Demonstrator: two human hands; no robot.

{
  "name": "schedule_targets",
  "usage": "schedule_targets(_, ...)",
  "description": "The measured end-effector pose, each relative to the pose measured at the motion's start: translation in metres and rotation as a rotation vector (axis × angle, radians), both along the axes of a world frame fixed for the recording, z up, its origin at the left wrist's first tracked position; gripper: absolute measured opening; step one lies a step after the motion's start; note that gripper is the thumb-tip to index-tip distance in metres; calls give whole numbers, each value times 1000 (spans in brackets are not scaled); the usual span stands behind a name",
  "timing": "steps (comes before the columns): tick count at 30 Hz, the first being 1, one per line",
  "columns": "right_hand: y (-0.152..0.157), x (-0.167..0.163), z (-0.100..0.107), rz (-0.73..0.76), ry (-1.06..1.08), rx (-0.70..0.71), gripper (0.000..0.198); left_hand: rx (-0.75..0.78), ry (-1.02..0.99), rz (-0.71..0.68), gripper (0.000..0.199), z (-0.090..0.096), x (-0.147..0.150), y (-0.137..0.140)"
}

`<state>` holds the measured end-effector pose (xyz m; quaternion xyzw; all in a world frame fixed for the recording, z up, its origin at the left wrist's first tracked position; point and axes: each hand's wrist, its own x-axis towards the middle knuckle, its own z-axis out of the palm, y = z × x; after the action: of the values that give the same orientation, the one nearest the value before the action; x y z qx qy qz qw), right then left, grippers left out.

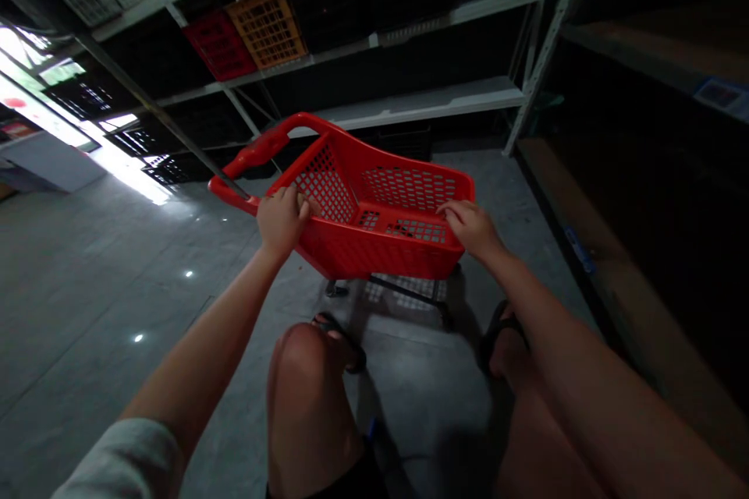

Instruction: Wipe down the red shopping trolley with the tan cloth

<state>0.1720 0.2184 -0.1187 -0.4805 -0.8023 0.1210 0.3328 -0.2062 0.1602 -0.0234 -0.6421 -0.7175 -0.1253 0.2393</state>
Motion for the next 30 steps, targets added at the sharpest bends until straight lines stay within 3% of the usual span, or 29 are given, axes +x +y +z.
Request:
schedule_targets(4,-25,-16,10,95,-114,-54,32,-54,38,-12,37,-21,44,9)
schedule_targets(7,-47,-35,24,76,-165,-137,36,-46,-7,-79,40,-37,92,7)
schedule_targets(11,-63,-54,32,8,-174,-94,44,-34,-171,-294,36,-51,149,-1)
schedule_targets(15,-59,-52,26,-43,-149,13,69,-25,-410,-521,25,-56,173,-3)
schedule_targets(18,-54,-52,20,-31,-71,76,78,-19,-552,-721,26,-56,169,-3)
schedule_targets(20,-53,-56,18,-16,-9,122,74,-59,-585,-849,29,-52,158,-4)
schedule_targets(22,-53,-61,18,-24,60,150,63,-86,-512,-888,31,-46,138,-7)
schedule_targets(26,-50,-57,17,-67,121,177,42,60,-198,-644,33,-27,76,-8)
schedule_targets(30,-46,-35,12,-175,72,208,38,137,-13,-460,34,-14,23,-9)
